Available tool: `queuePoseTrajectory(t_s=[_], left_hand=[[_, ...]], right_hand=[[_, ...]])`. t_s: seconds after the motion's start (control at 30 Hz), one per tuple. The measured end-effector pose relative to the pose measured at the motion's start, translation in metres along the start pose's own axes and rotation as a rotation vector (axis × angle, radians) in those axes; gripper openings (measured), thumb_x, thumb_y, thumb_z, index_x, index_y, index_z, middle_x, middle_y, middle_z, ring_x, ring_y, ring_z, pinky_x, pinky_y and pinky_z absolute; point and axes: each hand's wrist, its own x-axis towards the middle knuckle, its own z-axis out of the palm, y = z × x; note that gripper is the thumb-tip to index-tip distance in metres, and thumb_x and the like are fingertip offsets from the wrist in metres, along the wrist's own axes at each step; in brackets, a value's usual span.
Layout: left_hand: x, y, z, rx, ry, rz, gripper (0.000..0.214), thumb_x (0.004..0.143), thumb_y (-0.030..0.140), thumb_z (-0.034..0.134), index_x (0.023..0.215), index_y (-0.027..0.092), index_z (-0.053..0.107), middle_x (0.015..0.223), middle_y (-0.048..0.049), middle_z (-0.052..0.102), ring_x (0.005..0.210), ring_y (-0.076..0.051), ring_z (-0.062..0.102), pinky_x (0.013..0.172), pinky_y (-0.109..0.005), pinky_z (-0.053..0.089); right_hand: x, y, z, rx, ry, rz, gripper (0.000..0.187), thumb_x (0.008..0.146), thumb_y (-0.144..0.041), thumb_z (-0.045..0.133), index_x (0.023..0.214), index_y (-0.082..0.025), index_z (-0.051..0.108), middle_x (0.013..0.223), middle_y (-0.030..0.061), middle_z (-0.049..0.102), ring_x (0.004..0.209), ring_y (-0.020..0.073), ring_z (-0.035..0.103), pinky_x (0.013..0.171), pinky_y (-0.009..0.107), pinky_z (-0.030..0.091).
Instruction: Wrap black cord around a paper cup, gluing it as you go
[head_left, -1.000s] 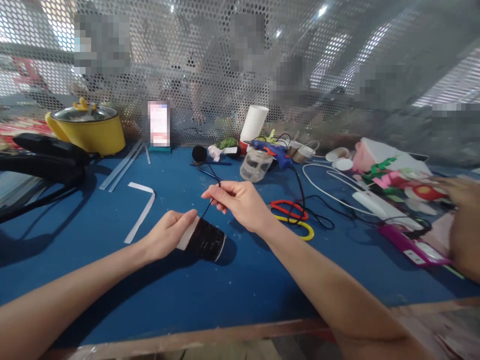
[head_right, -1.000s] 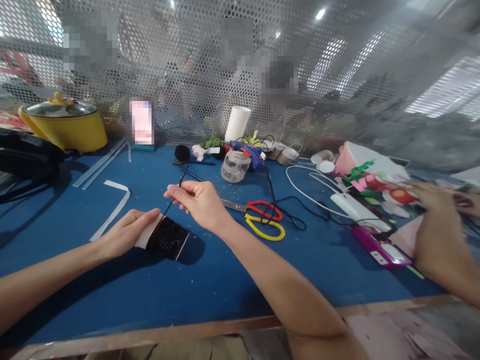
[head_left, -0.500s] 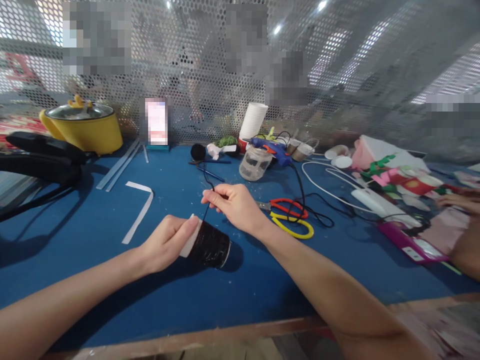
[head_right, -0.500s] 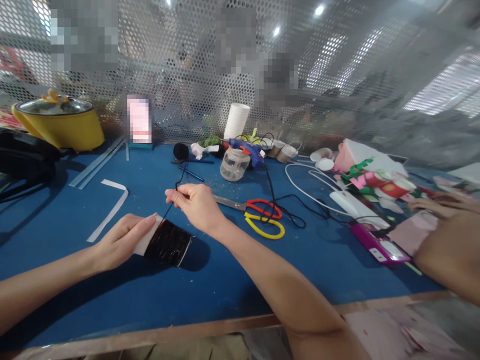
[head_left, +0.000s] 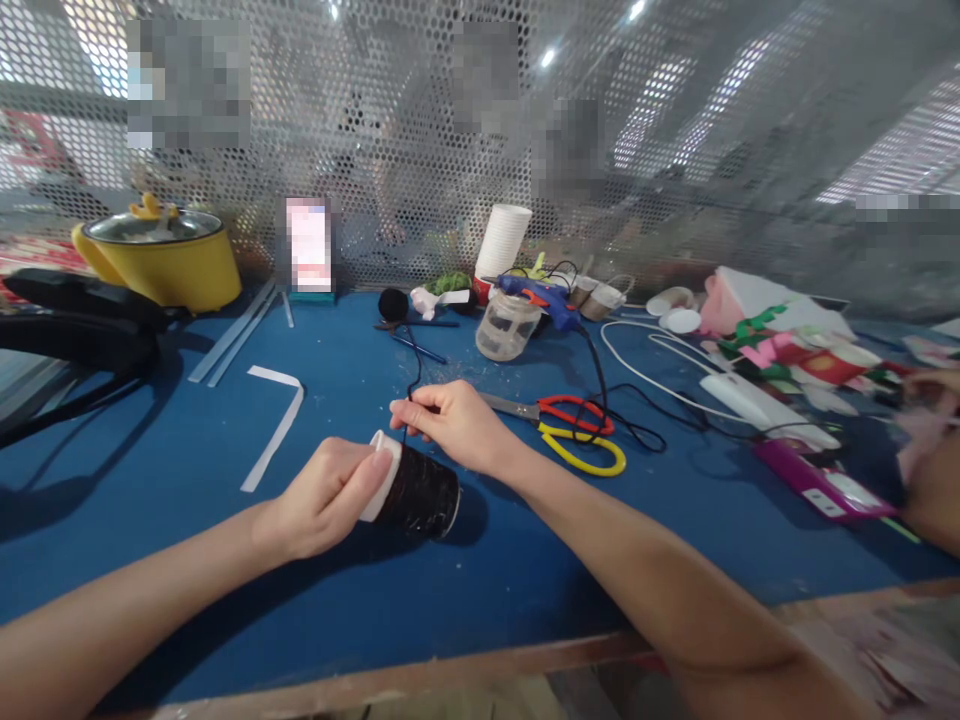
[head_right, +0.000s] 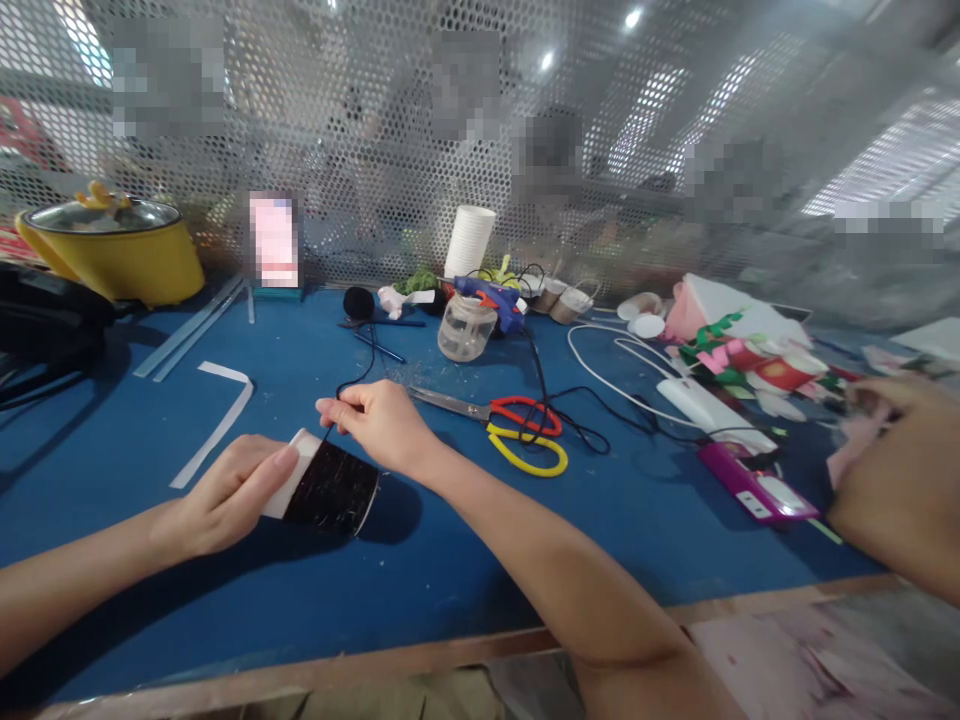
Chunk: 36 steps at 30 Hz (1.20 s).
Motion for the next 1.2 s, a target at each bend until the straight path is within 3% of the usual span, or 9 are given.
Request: queuePoseTrajectory(t_s=[0.37, 0.63, 0.87, 1.07, 1.13, 1.2], left_hand=[[0.000, 0.004, -0.002, 0.080, -0.019, 0.085, 0.034, 0.083, 0.012, 0.024, 0.050, 0.019, 0.022, 0.046, 0.0051, 0.028, 0.042, -0.007, 0.025, 0.044, -0.023, 0.024], [0.001, 0.004, -0.001, 0.107, 0.000, 0.107, 0.035, 0.084, 0.013, 0.024, 0.050, 0.019, 0.022, 0.046, 0.0049, 0.028, 0.042, -0.008, 0.025, 0.044, -0.024, 0.024], [0.000, 0.002, 0.000, 0.010, 0.028, -0.025, 0.037, 0.086, 0.017, 0.023, 0.049, 0.019, 0.022, 0.044, 0.0056, 0.027, 0.040, -0.007, 0.023, 0.041, -0.023, 0.023], [-0.002, 0.003, 0.001, -0.046, 0.020, -0.065, 0.037, 0.086, 0.022, 0.024, 0.049, 0.018, 0.024, 0.044, 0.0055, 0.027, 0.041, -0.006, 0.023, 0.042, -0.022, 0.024], [-0.001, 0.004, 0.001, -0.097, 0.024, -0.144, 0.039, 0.085, 0.026, 0.025, 0.047, 0.018, 0.024, 0.044, 0.0052, 0.027, 0.041, -0.006, 0.023, 0.041, -0.022, 0.023], [0.001, 0.004, 0.001, -0.203, 0.067, -0.312, 0.041, 0.084, 0.034, 0.026, 0.046, 0.018, 0.027, 0.043, 0.0049, 0.028, 0.040, -0.006, 0.024, 0.039, -0.021, 0.022]], right_hand=[[-0.001, 0.000, 0.004, 0.013, -0.090, 0.029, 0.029, 0.079, -0.033, 0.048, 0.063, -0.013, 0.063, 0.057, 0.0011, 0.058, 0.051, 0.0086, 0.048, 0.051, 0.020, 0.036], [-0.003, -0.003, 0.005, 0.038, -0.107, 0.034, 0.034, 0.077, -0.035, 0.049, 0.050, -0.013, 0.054, 0.046, -0.0049, 0.041, 0.045, 0.0059, 0.034, 0.044, 0.019, 0.027], [-0.001, -0.002, 0.004, 0.006, -0.139, 0.040, 0.037, 0.077, -0.036, 0.048, 0.046, -0.015, 0.046, 0.044, -0.0063, 0.034, 0.044, 0.0062, 0.030, 0.044, 0.020, 0.024], [0.000, 0.001, 0.006, -0.010, -0.190, 0.044, 0.044, 0.071, -0.049, 0.050, 0.044, -0.016, 0.038, 0.044, -0.0072, 0.026, 0.042, 0.0054, 0.025, 0.041, 0.021, 0.020], [0.002, 0.003, 0.003, -0.009, -0.212, 0.094, 0.045, 0.072, -0.053, 0.047, 0.047, -0.016, 0.042, 0.045, -0.0060, 0.033, 0.042, 0.0056, 0.031, 0.041, 0.021, 0.024], [0.005, 0.003, -0.005, 0.015, -0.200, 0.191, 0.047, 0.074, -0.057, 0.041, 0.057, -0.014, 0.050, 0.050, -0.0017, 0.047, 0.043, 0.0072, 0.041, 0.042, 0.021, 0.033]])
